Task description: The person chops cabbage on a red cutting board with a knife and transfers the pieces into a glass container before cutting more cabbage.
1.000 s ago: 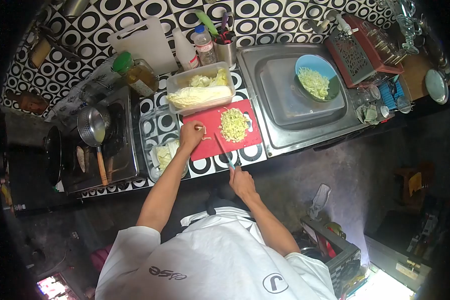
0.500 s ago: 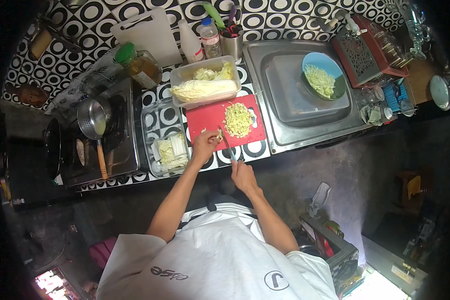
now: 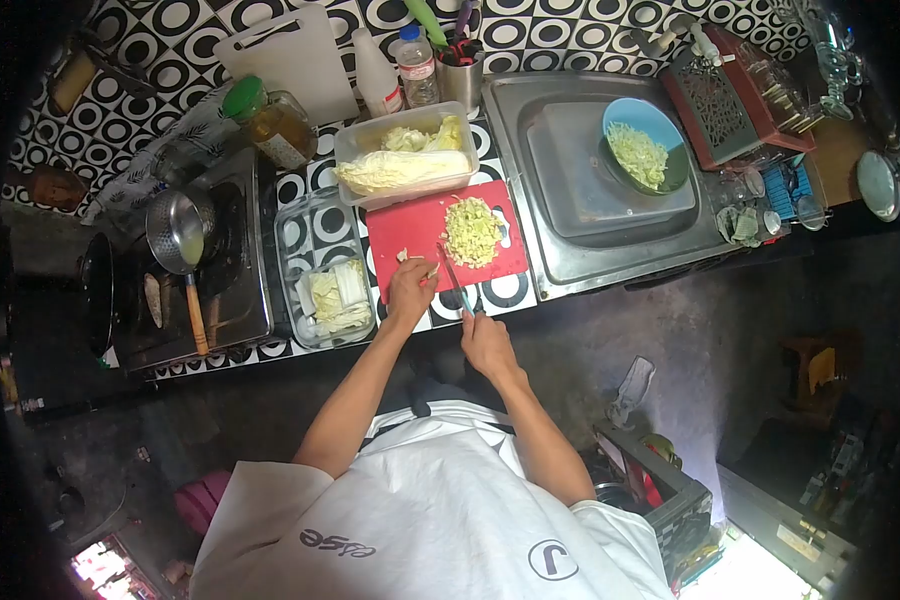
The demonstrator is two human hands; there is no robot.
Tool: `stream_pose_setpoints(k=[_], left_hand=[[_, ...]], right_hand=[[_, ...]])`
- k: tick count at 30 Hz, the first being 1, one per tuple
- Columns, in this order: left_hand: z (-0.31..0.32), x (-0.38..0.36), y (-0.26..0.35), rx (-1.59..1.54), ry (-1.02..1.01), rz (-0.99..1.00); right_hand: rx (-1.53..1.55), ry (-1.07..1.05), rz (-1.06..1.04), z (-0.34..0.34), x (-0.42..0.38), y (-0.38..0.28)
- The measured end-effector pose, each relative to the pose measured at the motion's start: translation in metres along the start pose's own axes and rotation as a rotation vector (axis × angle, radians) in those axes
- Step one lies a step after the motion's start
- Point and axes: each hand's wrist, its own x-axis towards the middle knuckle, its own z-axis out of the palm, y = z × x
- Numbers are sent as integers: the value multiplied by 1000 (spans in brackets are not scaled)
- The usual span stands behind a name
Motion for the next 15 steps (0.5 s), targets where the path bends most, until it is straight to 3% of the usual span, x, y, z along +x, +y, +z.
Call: stream_pose_setpoints(k=[3,5,8,15], left_hand=[[-4,2,0,85,17,159],[-10,4,7,11,-86,-15],[-12,6,7,-56,-140,-56],[1,8,-15,-59,-146,3]], right_hand=[[-18,13,-30,2,4,-2],[-32,8,-38,5,8,-4],[-72,11,-35,10,7,-6],[-192,91,29,43,3,3]])
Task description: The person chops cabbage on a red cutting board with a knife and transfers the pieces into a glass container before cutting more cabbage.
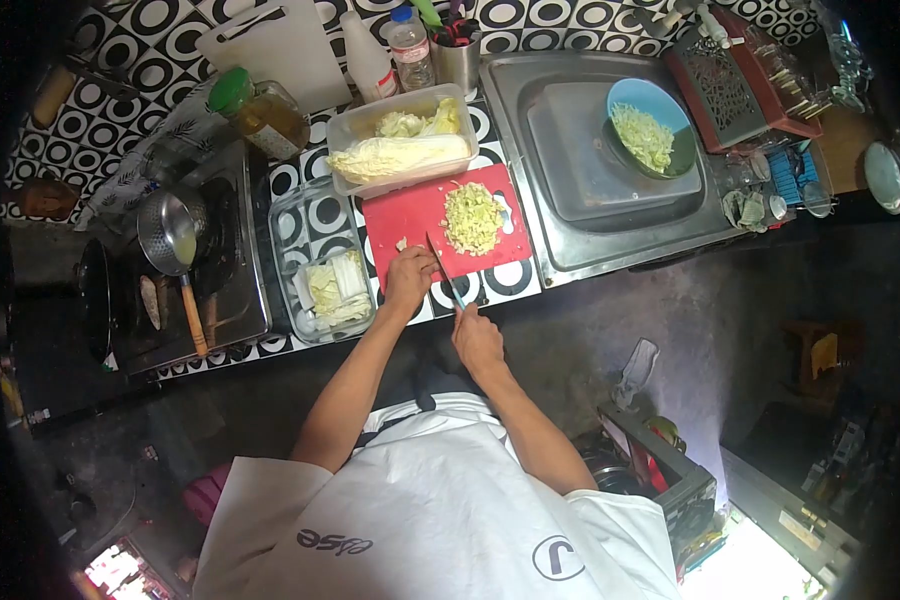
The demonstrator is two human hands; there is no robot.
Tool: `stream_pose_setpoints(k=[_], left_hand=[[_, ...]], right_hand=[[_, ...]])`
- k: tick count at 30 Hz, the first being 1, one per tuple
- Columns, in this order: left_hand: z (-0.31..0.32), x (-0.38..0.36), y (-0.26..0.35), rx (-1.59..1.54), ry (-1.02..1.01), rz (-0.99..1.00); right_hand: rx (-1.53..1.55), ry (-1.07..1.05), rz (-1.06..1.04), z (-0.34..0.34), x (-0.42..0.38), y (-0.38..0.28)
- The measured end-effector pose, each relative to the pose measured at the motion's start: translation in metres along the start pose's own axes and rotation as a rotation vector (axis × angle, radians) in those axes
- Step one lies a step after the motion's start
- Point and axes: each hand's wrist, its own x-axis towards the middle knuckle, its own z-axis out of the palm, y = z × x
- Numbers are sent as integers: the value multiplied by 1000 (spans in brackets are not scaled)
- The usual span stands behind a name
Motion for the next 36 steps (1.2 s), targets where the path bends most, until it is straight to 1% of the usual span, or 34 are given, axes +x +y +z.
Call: stream_pose_setpoints(k=[1,4,6,8,9,10,12,13,14,17,20,21,22,24,26,30,31,32,34,36], left_hand=[[0,0,-1,29,0,28],[-5,-5,9,79,-4,73],[-10,-5,17,107,9,99],[-10,-10,21,97,40,-18],[-11,-10,20,57,19,-42],[-10,-8,18,55,23,-45],[-9,-8,15,144,7,9],[-8,-8,15,90,49,3],[-9,-10,17,88,43,0],[-10,-1,19,107,39,-43],[-6,-2,8,96,33,58],[-6,-2,9,99,30,52],[-6,-3,12,118,35,62],[-3,-1,16,135,40,93],[-1,-5,17,205,84,165],[0,-8,15,179,92,141],[-3,-8,17,173,58,92],[-5,-9,19,172,53,88],[-10,-7,25,106,56,18],[-7,-3,17,93,67,58]], right_hand=[[-30,42,-48,2,4,-3],[-43,36,-60,-5,21,-14],[-38,53,-88,-4,23,-8],[-4,41,-57,-10,17,-3],[-7,42,-63,-17,18,-4],[15,33,-67,-23,18,-5],[50,-16,-35,-37,14,-13],[56,-52,-34,-42,13,-17],[64,-80,-35,-44,14,-21],[31,-33,-4,-22,8,-15],[-16,2,0,5,12,-4],[-7,33,-25,7,17,-5],[2,64,-45,4,19,-9],[-19,59,-32,-4,22,-10],[0,65,-53,-7,16,-2],[12,8,30,-11,6,-1],[31,-21,33,-18,7,-6],[38,-54,36,-24,10,-11],[63,-69,29,-27,12,-17],[55,-42,35,-20,6,-15]])
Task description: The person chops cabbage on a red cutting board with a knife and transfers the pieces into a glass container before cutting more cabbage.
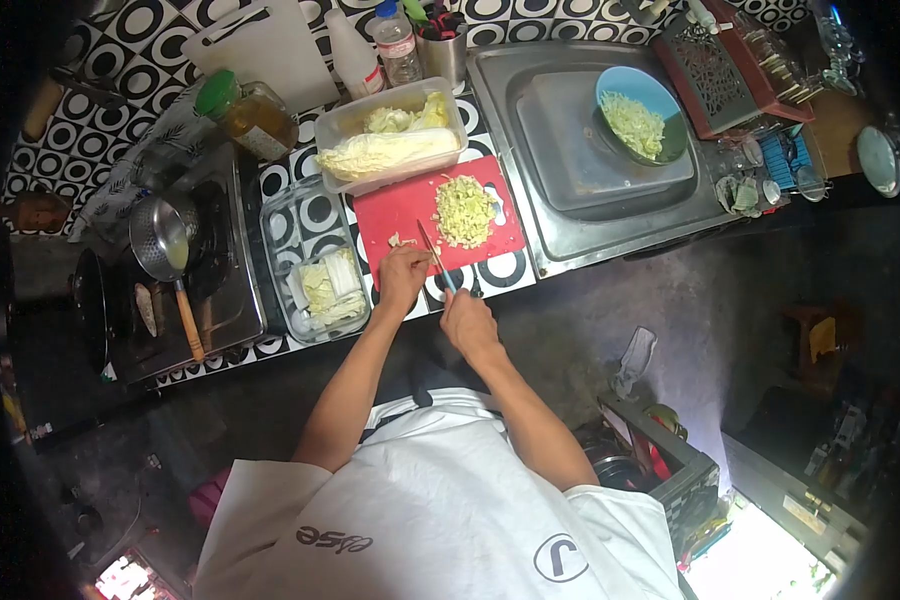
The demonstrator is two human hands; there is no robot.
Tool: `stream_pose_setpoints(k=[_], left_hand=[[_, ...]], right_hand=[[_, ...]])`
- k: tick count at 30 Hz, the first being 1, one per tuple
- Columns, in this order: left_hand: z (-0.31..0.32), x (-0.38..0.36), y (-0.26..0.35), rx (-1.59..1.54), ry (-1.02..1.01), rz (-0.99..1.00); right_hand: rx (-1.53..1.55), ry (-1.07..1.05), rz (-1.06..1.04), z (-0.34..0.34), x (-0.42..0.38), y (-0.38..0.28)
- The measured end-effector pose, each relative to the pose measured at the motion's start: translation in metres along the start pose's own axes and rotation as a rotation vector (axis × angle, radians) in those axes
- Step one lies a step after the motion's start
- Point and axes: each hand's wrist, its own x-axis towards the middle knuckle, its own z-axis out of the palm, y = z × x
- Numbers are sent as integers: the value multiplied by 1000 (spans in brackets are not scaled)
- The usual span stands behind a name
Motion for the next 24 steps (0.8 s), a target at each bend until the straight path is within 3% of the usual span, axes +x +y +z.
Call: stream_pose_setpoints(k=[2,4,7,10,15,24], left_hand=[[0,1,-2,-47,-52,-61],[2,2,-3,-26,25,23],[2,0,-3,-43,-11,-81],[5,-1,-7,8,75,49],[2,-2,5,-145,50,-234],[1,1,-5,-193,6,-265]], right_hand=[[-1,19,7,10,2,2],[-40,53,6,22,5,6],[-38,73,-61,18,14,3],[-50,72,-63,19,12,13],[-30,40,-36,14,24,9],[7,35,16,22,12,2]])
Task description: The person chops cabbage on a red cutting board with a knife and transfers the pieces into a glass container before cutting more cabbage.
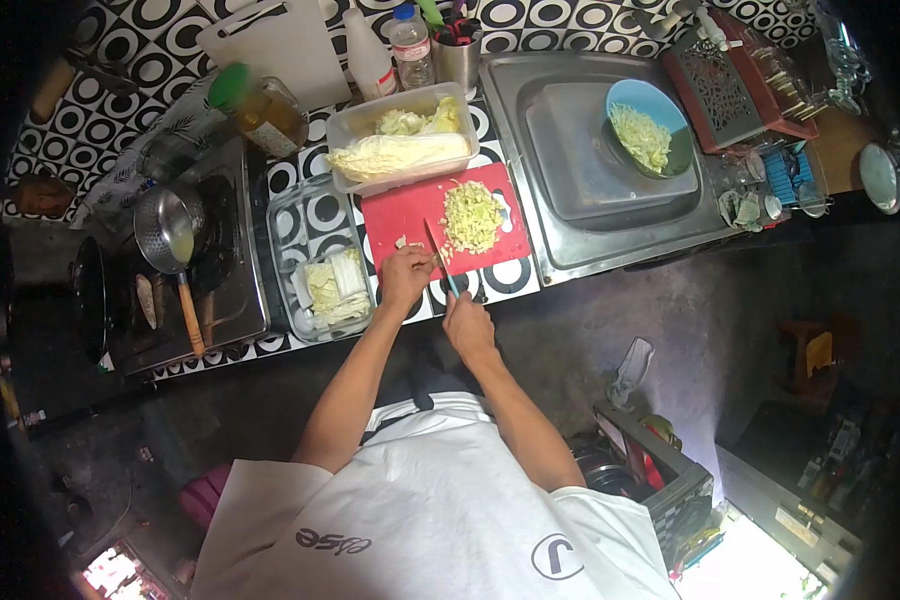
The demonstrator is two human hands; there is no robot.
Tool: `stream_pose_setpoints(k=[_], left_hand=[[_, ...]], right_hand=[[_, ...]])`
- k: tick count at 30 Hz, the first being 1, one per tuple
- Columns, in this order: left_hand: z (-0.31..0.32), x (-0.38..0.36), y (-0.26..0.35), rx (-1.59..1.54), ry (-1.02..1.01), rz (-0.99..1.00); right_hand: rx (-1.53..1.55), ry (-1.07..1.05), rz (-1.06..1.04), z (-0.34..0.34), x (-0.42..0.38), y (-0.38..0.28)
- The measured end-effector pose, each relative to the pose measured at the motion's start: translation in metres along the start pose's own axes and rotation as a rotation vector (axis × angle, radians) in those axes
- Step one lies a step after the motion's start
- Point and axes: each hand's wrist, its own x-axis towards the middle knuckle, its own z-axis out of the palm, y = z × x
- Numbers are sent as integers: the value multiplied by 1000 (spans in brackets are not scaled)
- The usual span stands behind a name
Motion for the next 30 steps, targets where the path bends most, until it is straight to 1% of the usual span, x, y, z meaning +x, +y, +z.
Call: stream_pose_setpoints(k=[2,3,5,8,10,11,12,16,18,20,21,26,28,30], left_hand=[[0,-4,0,28,-27,-17],[-3,-5,8,98,-14,63],[-3,-1,4,87,-18,80],[-2,1,3,60,-1,92],[-5,1,6,114,-70,84],[-2,1,3,85,-26,111],[-1,1,0,87,-31,115],[-1,-1,4,33,-24,72],[-1,-1,7,7,-10,23],[1,2,4,19,9,46],[2,4,3,25,12,55],[3,-6,9,134,-10,115],[5,-4,2,120,11,127],[7,-6,-4,172,48,232]], right_hand=[[-37,-12,-15,-9,7,-6],[-31,-20,-19,-11,7,-4],[-28,-32,-10,-15,4,0],[-58,-29,20,-3,-8,9],[-44,-39,33,-6,0,4],[-27,-31,9,-9,7,0],[-7,-13,-20,-14,15,-4],[-10,-62,-2,-25,5,-7],[-13,-31,-17,-12,-2,3],[-21,-11,41,-2,-3,5],[-25,17,-26,-1,3,3],[-19,13,-40,-5,14,5],[-36,9,-42,-5,16,4],[-26,-12,-43,-10,22,2]])
